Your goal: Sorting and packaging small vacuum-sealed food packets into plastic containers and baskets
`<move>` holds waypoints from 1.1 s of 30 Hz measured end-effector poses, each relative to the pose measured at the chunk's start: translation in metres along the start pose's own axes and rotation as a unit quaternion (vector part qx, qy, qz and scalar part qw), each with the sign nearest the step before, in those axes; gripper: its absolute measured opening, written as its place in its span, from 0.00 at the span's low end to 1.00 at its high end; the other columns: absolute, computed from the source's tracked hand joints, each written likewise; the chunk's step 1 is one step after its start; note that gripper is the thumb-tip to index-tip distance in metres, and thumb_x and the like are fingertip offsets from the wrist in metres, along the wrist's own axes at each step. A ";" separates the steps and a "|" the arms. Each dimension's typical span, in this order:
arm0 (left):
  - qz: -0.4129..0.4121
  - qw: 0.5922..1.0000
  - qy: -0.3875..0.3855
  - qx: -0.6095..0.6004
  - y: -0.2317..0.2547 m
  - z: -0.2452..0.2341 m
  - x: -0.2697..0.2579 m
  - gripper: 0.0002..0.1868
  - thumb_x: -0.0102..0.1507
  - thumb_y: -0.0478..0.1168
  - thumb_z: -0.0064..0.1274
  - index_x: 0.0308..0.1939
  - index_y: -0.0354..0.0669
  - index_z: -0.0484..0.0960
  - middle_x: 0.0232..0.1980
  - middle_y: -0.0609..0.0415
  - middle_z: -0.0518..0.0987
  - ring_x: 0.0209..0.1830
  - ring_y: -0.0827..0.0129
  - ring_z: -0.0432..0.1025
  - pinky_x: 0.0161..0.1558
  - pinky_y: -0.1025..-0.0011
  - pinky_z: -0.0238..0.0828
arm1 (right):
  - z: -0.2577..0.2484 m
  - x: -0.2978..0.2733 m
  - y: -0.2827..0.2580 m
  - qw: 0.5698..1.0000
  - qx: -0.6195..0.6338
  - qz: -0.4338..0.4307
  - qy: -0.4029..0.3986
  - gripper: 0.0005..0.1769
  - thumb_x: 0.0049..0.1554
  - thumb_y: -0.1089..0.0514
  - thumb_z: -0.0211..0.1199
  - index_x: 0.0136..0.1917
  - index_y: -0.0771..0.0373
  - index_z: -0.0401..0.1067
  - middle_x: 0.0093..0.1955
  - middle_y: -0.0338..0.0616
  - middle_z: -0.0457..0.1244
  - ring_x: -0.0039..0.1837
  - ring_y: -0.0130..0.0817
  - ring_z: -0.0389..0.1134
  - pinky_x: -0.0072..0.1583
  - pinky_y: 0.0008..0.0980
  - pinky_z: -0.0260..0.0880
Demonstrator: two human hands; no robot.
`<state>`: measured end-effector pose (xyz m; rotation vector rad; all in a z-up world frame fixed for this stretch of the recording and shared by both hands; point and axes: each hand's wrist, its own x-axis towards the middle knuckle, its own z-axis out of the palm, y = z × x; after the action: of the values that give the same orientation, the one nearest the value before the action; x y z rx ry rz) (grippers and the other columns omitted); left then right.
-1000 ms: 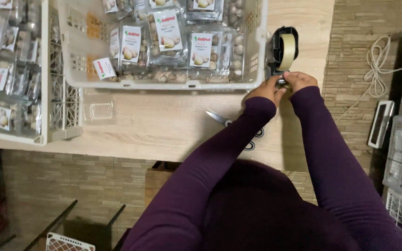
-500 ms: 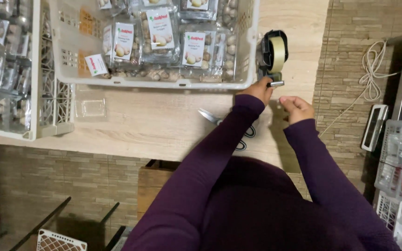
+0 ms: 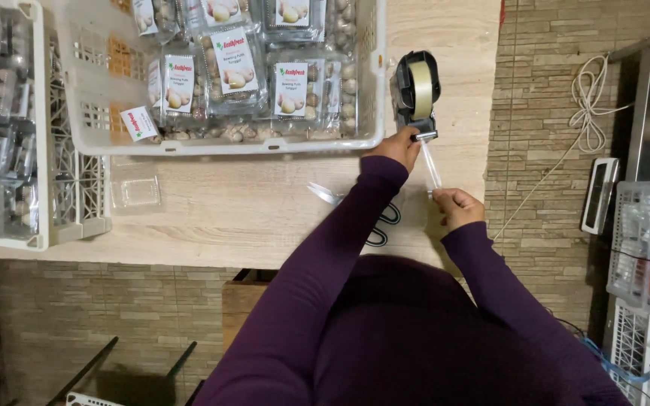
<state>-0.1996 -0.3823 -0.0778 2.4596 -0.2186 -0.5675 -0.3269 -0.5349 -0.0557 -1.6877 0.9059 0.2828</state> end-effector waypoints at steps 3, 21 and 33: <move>0.003 1.000 0.000 -0.017 0.005 -0.011 -0.005 0.19 0.71 0.55 0.40 0.64 0.62 0.72 0.53 0.61 0.85 0.54 0.66 0.80 0.49 0.56 0.82 | 0.002 0.004 0.001 1.000 -0.003 0.015 -0.010 0.05 0.61 0.54 0.65 0.44 0.53 0.79 0.33 0.39 0.61 0.31 0.26 0.61 0.32 0.23 0.61; -0.273 0.853 -0.003 -0.444 0.011 0.069 0.015 0.14 0.59 0.54 0.64 0.48 0.64 0.88 0.39 0.63 0.86 0.41 0.72 0.80 0.47 0.71 0.79 | 0.008 0.022 0.011 0.998 -0.022 0.015 -0.049 0.06 0.62 0.58 0.62 0.47 0.57 0.80 0.36 0.44 0.67 0.36 0.28 0.64 0.37 0.27 0.66; -0.182 0.873 0.082 -0.444 0.037 0.023 -0.050 0.06 0.58 0.45 0.60 0.39 0.58 0.85 0.40 0.63 0.85 0.42 0.68 0.80 0.47 0.71 0.75 | -0.026 -0.022 -0.011 0.967 -0.176 -0.177 -0.051 0.05 0.62 0.60 0.69 0.53 0.59 0.82 0.39 0.50 0.68 0.46 0.34 0.64 0.55 0.40 0.68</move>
<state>-0.2559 -0.4102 -0.0558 1.6151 0.4920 -0.4607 -0.3413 -0.5481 -0.0260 -2.1061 0.4806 0.2962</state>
